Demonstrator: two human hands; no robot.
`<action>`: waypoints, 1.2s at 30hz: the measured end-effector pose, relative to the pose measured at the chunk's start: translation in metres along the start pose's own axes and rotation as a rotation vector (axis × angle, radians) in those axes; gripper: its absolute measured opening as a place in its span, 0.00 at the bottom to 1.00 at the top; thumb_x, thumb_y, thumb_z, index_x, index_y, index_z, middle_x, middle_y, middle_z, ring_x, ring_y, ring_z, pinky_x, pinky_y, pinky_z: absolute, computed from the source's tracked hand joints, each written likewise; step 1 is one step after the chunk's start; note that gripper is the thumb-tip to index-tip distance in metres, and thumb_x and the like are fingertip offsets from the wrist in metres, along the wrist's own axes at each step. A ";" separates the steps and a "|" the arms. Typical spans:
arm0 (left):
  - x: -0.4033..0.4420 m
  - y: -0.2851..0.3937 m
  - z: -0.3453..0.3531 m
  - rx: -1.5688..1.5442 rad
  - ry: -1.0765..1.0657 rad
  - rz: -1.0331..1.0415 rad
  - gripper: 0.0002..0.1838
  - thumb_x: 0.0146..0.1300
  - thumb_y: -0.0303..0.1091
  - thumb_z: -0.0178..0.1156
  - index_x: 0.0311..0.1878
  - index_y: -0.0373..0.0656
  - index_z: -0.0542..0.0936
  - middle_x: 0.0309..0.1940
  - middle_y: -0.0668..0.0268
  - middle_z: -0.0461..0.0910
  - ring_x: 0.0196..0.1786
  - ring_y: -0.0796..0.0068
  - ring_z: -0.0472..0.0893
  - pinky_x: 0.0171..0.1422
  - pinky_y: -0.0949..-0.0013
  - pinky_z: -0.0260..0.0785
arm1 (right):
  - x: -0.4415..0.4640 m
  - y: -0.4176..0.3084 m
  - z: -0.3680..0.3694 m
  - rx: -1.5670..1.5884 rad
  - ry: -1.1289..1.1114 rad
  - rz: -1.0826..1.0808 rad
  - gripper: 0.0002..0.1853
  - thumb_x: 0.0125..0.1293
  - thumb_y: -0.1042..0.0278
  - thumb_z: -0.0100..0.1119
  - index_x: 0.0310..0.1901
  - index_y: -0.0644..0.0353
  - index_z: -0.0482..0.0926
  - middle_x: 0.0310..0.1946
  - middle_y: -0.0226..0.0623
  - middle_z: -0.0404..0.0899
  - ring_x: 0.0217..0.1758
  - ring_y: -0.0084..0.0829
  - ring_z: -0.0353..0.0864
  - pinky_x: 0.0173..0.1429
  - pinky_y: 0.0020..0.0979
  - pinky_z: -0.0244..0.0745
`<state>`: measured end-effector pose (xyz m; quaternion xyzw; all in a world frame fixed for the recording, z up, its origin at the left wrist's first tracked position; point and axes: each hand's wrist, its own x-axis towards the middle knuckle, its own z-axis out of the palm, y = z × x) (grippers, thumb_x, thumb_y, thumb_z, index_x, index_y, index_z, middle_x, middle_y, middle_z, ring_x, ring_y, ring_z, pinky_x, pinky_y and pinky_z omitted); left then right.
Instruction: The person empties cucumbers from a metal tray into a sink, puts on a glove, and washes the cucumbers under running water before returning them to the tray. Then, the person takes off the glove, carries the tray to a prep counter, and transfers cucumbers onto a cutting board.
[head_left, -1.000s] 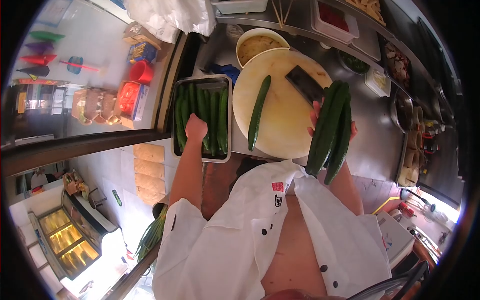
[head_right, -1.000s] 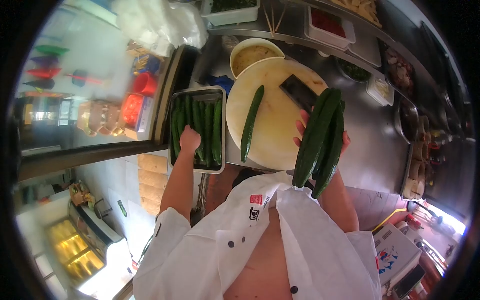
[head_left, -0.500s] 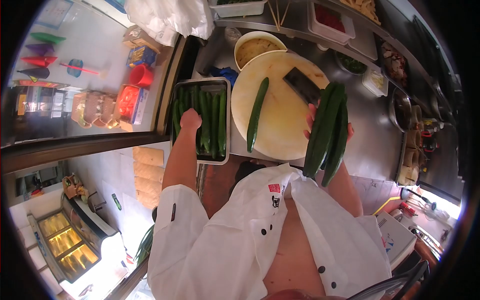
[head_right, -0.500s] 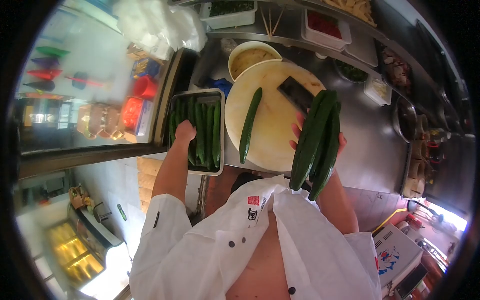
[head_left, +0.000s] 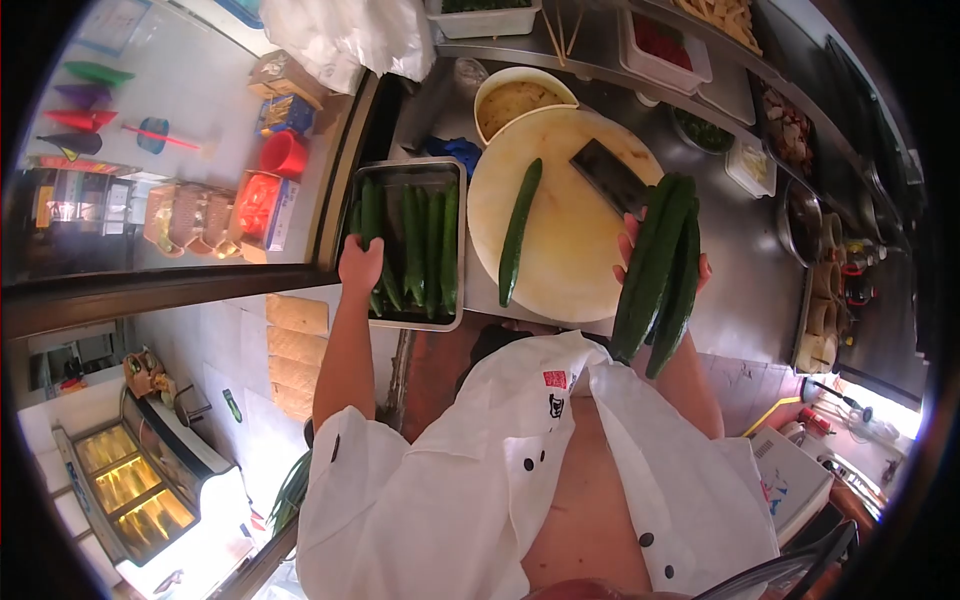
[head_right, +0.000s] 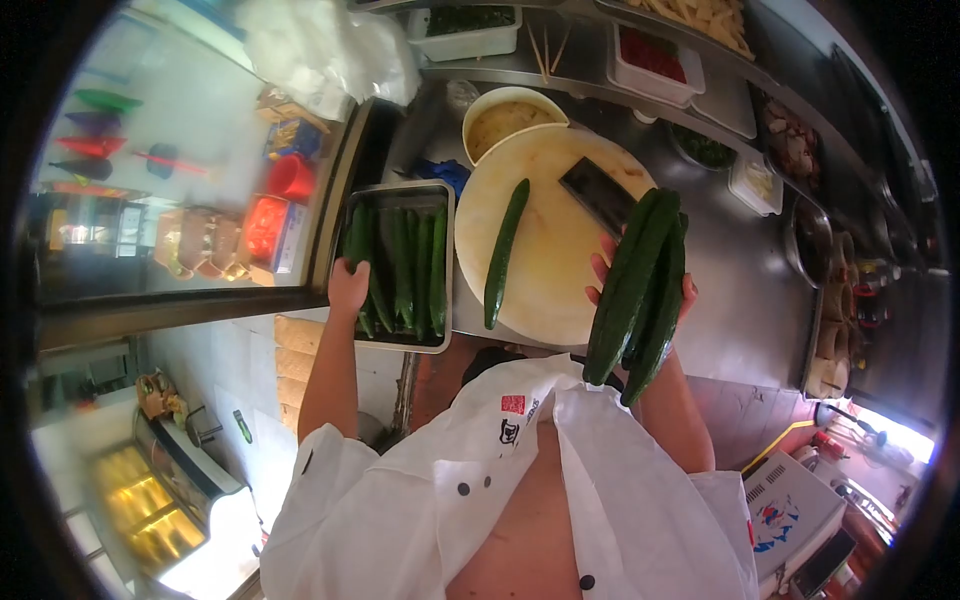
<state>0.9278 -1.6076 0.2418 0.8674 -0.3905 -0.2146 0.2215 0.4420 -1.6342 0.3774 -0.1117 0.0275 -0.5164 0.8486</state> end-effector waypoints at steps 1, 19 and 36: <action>0.000 -0.026 0.009 -0.110 -0.040 -0.005 0.29 0.61 0.49 0.60 0.56 0.34 0.76 0.47 0.45 0.83 0.53 0.44 0.82 0.59 0.52 0.72 | 0.001 0.001 0.000 0.001 -0.003 0.001 0.55 0.62 0.33 0.62 0.81 0.53 0.47 0.79 0.50 0.54 0.79 0.50 0.59 0.75 0.61 0.65; -0.049 -0.023 0.024 0.330 0.055 -0.044 0.40 0.52 0.47 0.74 0.62 0.38 0.65 0.57 0.50 0.74 0.59 0.47 0.78 0.58 0.49 0.76 | 0.024 0.012 0.011 -0.043 -0.009 0.099 0.54 0.60 0.35 0.64 0.80 0.53 0.50 0.78 0.48 0.56 0.79 0.49 0.60 0.75 0.60 0.65; -0.030 0.001 0.063 0.220 -0.063 0.180 0.36 0.56 0.54 0.70 0.60 0.39 0.72 0.57 0.51 0.75 0.59 0.48 0.79 0.59 0.50 0.75 | 0.002 0.004 0.015 -0.102 0.083 -0.018 0.53 0.61 0.31 0.60 0.80 0.53 0.51 0.77 0.50 0.58 0.76 0.48 0.66 0.70 0.56 0.74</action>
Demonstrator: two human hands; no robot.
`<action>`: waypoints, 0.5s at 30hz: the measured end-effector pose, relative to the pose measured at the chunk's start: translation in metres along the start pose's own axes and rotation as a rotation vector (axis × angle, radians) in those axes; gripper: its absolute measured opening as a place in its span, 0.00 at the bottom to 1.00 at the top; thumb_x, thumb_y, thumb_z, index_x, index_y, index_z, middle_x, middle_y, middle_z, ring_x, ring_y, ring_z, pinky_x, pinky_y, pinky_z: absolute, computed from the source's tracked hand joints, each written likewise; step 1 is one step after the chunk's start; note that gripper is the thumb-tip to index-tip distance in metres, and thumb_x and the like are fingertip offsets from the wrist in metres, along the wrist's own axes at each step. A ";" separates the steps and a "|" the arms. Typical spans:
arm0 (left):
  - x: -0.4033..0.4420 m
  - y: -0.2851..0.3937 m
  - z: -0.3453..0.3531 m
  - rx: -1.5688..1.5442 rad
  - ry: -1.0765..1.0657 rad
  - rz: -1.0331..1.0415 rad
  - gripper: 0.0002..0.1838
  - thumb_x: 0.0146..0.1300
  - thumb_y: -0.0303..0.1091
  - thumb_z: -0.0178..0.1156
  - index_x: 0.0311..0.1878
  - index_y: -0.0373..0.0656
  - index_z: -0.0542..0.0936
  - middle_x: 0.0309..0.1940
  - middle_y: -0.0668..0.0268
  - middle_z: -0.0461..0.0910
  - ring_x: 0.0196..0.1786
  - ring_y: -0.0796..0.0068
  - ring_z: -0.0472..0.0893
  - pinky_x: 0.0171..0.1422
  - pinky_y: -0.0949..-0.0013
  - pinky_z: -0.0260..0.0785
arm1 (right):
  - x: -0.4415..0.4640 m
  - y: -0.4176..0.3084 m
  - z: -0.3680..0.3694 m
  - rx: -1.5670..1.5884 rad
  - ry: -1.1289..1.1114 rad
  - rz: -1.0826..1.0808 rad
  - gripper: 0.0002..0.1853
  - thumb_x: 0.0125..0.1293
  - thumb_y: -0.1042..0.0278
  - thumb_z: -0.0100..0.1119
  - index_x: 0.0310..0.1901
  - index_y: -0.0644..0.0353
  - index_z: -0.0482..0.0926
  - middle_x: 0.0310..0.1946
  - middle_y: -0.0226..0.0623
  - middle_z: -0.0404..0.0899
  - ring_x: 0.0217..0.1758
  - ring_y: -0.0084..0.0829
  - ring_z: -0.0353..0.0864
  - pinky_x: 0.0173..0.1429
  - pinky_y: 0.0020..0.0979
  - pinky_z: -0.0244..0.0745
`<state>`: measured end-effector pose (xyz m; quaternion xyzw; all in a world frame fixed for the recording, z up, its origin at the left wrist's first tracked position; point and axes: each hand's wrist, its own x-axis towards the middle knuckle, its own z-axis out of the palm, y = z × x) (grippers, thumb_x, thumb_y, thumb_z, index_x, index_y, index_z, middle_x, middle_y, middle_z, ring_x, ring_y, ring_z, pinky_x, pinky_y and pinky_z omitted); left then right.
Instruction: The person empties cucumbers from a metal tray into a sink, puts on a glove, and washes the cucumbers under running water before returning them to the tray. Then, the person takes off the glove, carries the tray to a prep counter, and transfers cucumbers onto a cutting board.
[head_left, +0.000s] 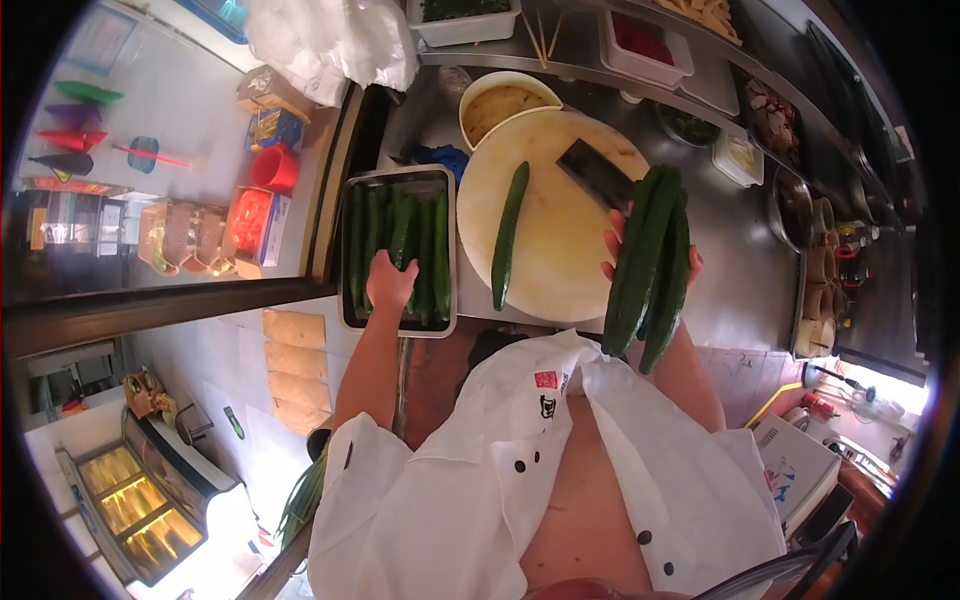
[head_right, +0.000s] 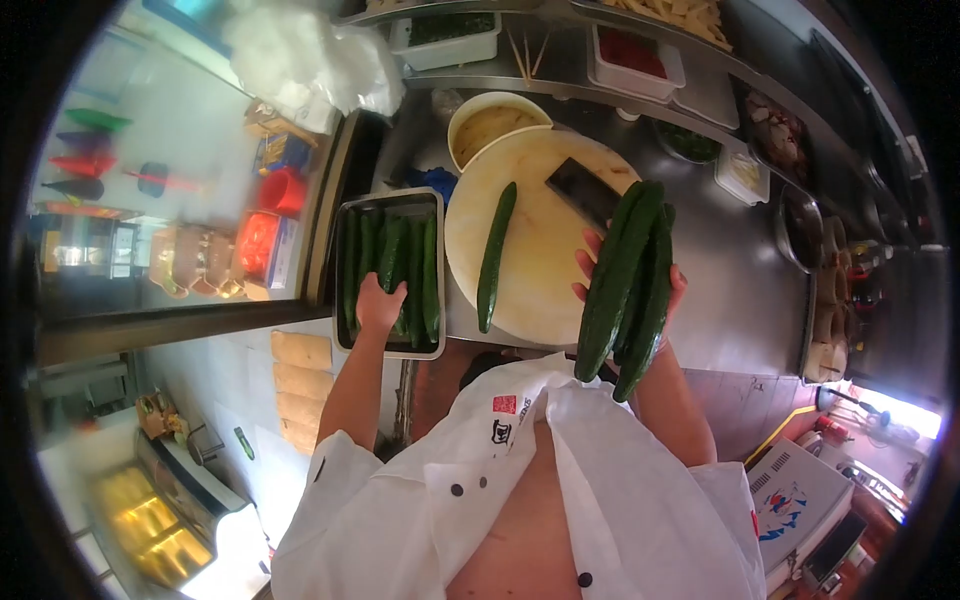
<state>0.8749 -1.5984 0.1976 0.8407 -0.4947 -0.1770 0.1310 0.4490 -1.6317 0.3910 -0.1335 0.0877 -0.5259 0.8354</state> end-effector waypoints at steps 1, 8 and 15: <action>0.001 0.001 -0.003 0.008 0.010 -0.003 0.34 0.57 0.53 0.70 0.59 0.39 0.73 0.56 0.50 0.76 0.59 0.47 0.79 0.59 0.50 0.75 | -0.001 -0.003 0.000 0.001 0.003 -0.010 0.53 0.61 0.31 0.60 0.80 0.53 0.51 0.77 0.50 0.58 0.76 0.48 0.66 0.70 0.56 0.74; 0.003 -0.030 -0.045 0.058 0.139 -0.105 0.27 0.60 0.45 0.68 0.56 0.38 0.76 0.53 0.47 0.79 0.55 0.45 0.81 0.57 0.49 0.74 | -0.012 -0.016 -0.002 0.015 -0.035 -0.071 0.54 0.61 0.31 0.61 0.80 0.54 0.51 0.77 0.50 0.58 0.77 0.48 0.65 0.72 0.56 0.72; -0.031 0.058 -0.044 -0.353 0.017 0.114 0.24 0.62 0.46 0.67 0.51 0.36 0.78 0.45 0.46 0.83 0.51 0.43 0.82 0.56 0.52 0.74 | -0.013 -0.019 -0.010 -0.005 0.043 -0.052 0.51 0.60 0.30 0.60 0.78 0.50 0.56 0.77 0.46 0.60 0.76 0.45 0.67 0.73 0.53 0.72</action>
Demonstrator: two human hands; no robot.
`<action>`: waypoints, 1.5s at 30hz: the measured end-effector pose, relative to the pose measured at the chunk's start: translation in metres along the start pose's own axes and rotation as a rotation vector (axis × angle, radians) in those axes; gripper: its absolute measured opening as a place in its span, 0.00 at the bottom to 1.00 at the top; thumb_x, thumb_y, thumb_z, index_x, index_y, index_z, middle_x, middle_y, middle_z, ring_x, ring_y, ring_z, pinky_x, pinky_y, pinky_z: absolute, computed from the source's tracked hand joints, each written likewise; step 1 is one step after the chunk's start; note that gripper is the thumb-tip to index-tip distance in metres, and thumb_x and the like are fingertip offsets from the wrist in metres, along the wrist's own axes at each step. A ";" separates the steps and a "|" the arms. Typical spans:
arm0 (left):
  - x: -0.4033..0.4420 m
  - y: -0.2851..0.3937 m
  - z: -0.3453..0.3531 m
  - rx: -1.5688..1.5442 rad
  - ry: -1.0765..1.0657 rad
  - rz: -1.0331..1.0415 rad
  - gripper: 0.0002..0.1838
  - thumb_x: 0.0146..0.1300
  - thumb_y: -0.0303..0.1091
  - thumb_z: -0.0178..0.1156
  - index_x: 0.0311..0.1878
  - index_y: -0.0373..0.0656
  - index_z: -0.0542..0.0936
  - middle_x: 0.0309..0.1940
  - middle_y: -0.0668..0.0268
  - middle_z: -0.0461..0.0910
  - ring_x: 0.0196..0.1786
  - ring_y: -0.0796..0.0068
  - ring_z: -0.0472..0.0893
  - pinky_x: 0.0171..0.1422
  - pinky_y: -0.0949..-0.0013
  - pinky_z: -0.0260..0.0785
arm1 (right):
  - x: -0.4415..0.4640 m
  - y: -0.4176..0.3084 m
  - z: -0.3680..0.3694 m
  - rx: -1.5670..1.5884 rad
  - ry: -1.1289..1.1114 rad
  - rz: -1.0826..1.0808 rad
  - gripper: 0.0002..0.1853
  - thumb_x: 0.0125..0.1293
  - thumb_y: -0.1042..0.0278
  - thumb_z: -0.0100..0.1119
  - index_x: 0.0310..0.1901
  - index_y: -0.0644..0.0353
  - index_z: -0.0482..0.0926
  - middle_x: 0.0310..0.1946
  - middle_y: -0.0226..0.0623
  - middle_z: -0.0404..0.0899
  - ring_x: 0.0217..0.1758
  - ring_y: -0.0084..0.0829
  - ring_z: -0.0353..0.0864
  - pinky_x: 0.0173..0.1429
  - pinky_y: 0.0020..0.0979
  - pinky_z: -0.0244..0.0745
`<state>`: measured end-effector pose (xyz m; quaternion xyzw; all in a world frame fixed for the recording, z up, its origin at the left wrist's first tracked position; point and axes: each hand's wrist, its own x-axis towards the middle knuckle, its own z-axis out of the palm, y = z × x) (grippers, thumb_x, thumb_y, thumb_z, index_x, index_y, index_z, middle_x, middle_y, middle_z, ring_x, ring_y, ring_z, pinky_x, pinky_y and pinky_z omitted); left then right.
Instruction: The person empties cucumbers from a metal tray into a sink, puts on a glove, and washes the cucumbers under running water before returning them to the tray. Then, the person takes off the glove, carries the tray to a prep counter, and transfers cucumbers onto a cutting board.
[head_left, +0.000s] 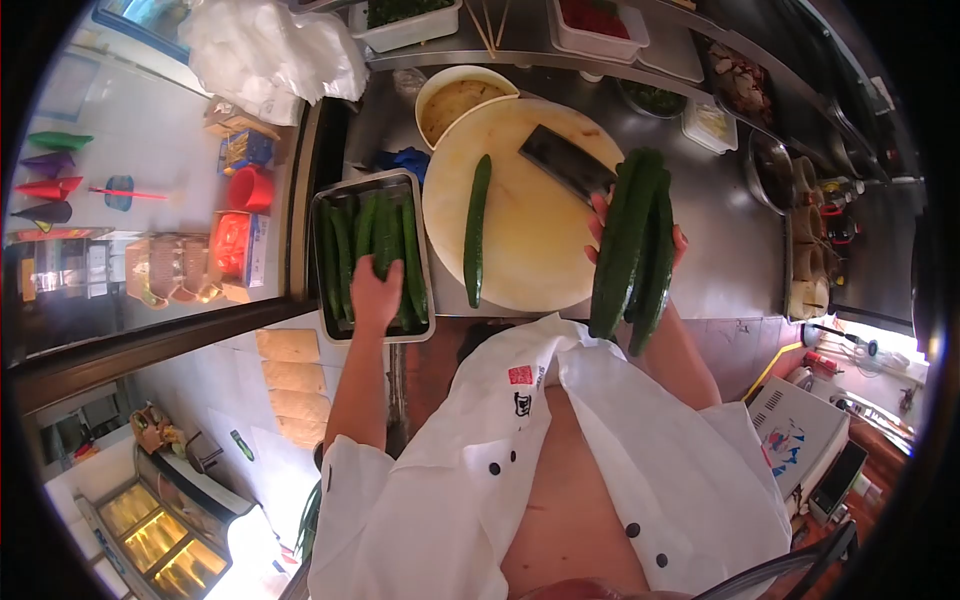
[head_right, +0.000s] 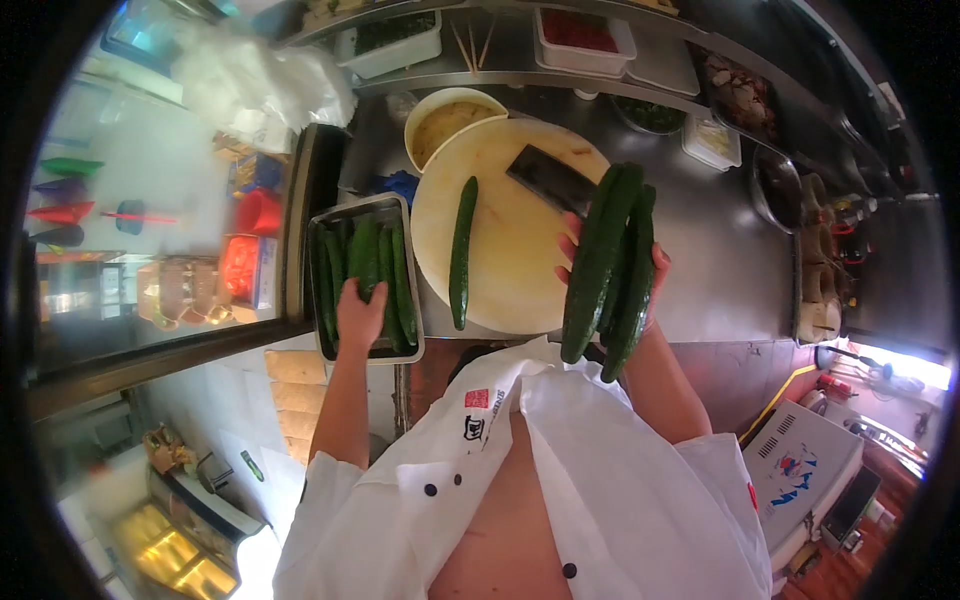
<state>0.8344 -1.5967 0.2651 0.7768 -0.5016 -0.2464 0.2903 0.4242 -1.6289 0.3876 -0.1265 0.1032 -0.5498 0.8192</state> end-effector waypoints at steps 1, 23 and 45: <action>-0.003 0.020 0.013 -0.059 -0.056 0.006 0.24 0.62 0.47 0.68 0.51 0.36 0.78 0.45 0.46 0.83 0.51 0.44 0.82 0.56 0.52 0.74 | 0.001 0.000 0.002 -0.004 0.002 -0.001 0.51 0.60 0.30 0.60 0.78 0.50 0.56 0.77 0.46 0.60 0.76 0.45 0.67 0.73 0.53 0.72; -0.034 0.054 0.064 -0.051 -0.144 -0.004 0.25 0.53 0.48 0.71 0.45 0.38 0.77 0.39 0.49 0.84 0.46 0.45 0.83 0.49 0.50 0.75 | -0.019 -0.025 -0.022 0.119 -0.138 -0.011 0.52 0.63 0.37 0.62 0.81 0.53 0.48 0.81 0.48 0.48 0.81 0.48 0.56 0.78 0.61 0.60; 0.011 -0.095 -0.067 0.299 0.089 -0.182 0.24 0.61 0.49 0.69 0.50 0.40 0.76 0.44 0.49 0.84 0.51 0.44 0.82 0.53 0.47 0.74 | 0.029 0.019 0.006 0.038 -0.130 0.172 0.54 0.61 0.35 0.63 0.81 0.52 0.48 0.79 0.48 0.53 0.80 0.49 0.59 0.75 0.59 0.65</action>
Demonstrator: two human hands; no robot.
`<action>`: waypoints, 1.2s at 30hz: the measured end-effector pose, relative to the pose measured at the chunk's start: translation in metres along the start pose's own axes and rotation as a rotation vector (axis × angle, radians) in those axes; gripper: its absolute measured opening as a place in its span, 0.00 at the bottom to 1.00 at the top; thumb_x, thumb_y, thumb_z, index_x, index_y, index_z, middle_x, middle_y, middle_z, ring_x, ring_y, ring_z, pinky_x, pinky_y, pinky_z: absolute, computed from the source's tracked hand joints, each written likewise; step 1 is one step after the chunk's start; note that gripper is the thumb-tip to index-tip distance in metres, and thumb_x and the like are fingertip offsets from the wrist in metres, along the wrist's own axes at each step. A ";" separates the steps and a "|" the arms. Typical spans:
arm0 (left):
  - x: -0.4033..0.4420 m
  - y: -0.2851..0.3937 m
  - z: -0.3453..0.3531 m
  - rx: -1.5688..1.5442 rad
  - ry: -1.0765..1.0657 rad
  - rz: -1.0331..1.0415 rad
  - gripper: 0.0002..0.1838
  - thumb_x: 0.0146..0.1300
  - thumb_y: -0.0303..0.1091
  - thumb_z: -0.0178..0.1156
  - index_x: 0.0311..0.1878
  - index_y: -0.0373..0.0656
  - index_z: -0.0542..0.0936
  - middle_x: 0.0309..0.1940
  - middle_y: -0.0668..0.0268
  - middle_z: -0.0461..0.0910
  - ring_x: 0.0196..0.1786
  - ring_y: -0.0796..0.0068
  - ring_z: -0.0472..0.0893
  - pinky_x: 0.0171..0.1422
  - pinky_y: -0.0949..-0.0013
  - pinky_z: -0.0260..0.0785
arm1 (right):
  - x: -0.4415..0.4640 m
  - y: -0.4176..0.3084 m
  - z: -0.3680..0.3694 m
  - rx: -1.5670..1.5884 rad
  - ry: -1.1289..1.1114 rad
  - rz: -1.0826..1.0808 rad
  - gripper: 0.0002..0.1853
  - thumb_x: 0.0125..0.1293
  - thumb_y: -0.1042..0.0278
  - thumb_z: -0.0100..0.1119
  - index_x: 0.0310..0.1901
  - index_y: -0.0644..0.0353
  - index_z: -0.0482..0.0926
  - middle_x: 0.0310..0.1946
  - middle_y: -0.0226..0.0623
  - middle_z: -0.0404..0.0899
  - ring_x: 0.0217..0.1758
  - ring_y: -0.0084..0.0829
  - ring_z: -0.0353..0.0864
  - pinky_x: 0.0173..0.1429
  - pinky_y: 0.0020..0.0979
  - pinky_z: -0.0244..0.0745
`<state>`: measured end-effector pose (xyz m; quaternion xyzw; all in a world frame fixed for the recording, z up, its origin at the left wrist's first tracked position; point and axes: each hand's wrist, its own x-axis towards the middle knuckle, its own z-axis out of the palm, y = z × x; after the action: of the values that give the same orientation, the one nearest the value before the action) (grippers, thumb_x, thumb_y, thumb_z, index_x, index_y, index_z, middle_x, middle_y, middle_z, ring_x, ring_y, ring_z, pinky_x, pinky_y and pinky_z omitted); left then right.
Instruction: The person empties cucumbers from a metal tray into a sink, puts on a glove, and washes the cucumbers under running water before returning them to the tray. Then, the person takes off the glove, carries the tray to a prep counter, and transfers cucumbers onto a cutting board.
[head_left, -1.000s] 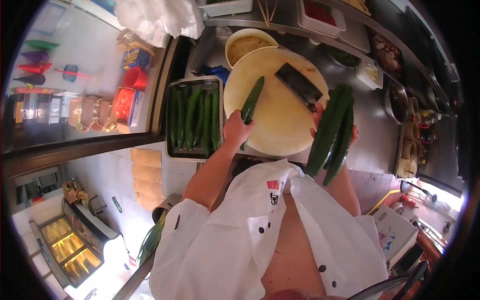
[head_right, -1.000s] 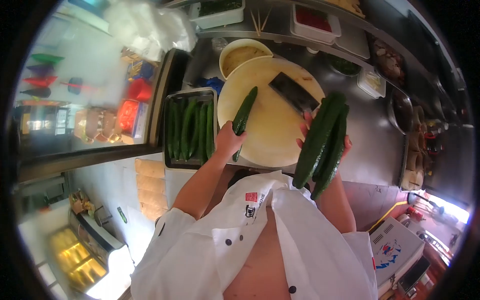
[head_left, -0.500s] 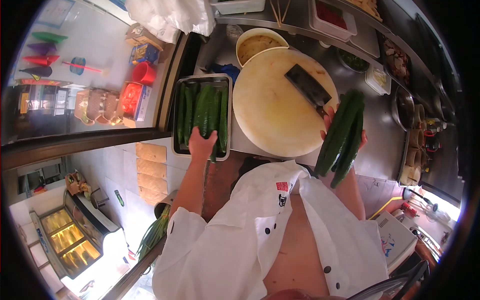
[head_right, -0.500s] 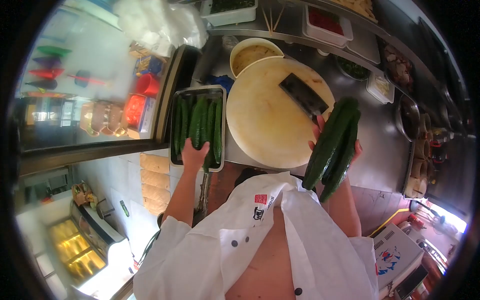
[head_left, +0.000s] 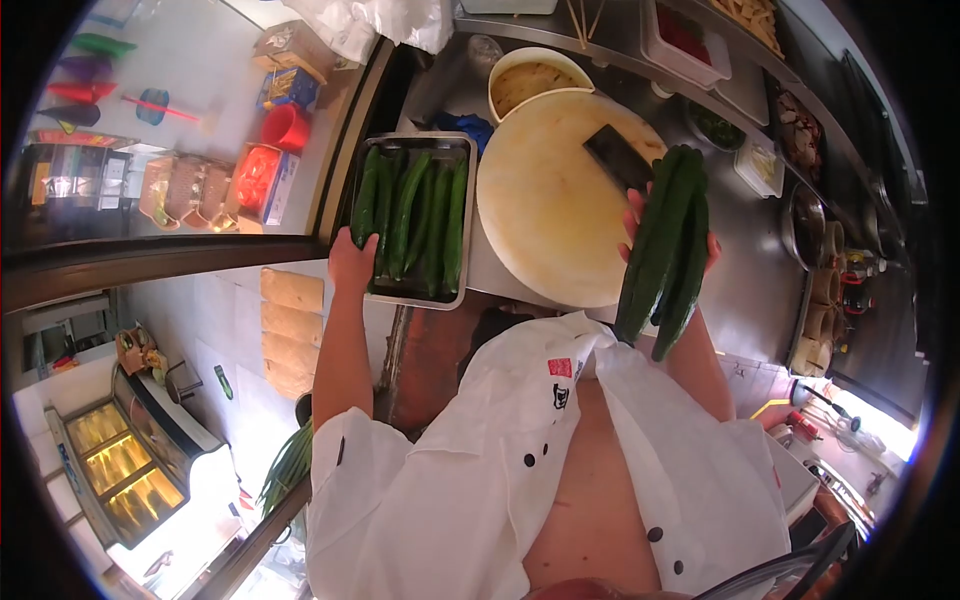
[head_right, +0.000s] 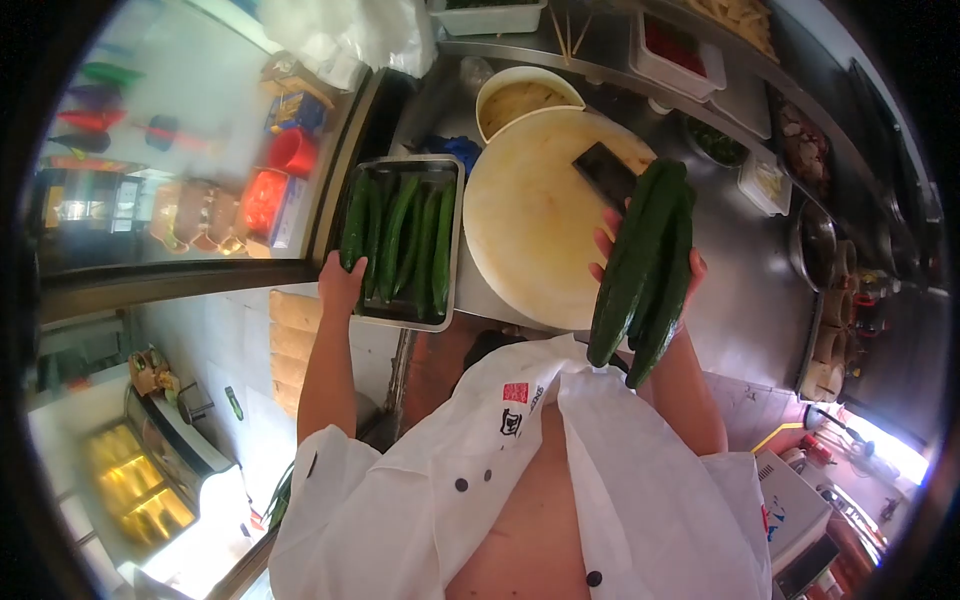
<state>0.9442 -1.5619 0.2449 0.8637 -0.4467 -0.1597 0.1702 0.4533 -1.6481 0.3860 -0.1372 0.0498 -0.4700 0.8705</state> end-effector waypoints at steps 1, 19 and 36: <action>0.006 -0.005 0.005 0.001 -0.003 -0.002 0.24 0.61 0.49 0.69 0.50 0.40 0.76 0.44 0.49 0.84 0.51 0.44 0.82 0.53 0.47 0.74 | 0.001 0.002 0.002 -0.021 0.026 0.002 0.55 0.61 0.34 0.63 0.81 0.52 0.47 0.79 0.48 0.54 0.79 0.48 0.60 0.75 0.59 0.66; -0.039 0.049 0.036 -0.123 -0.144 0.107 0.20 0.65 0.43 0.66 0.51 0.38 0.78 0.44 0.47 0.81 0.51 0.42 0.80 0.56 0.49 0.72 | -0.003 0.009 -0.004 0.026 0.068 -0.060 0.54 0.62 0.33 0.61 0.81 0.54 0.47 0.79 0.50 0.52 0.79 0.50 0.59 0.73 0.60 0.68; -0.066 0.076 0.092 0.026 -0.209 0.152 0.38 0.49 0.60 0.74 0.50 0.35 0.76 0.46 0.48 0.82 0.50 0.45 0.82 0.52 0.51 0.76 | 0.010 0.000 -0.001 -0.026 0.118 -0.036 0.53 0.60 0.32 0.61 0.80 0.53 0.51 0.77 0.49 0.57 0.78 0.48 0.63 0.73 0.58 0.69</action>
<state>0.8141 -1.5627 0.2044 0.8081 -0.5283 -0.2296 0.1234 0.4581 -1.6564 0.3860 -0.1216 0.1047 -0.4922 0.8556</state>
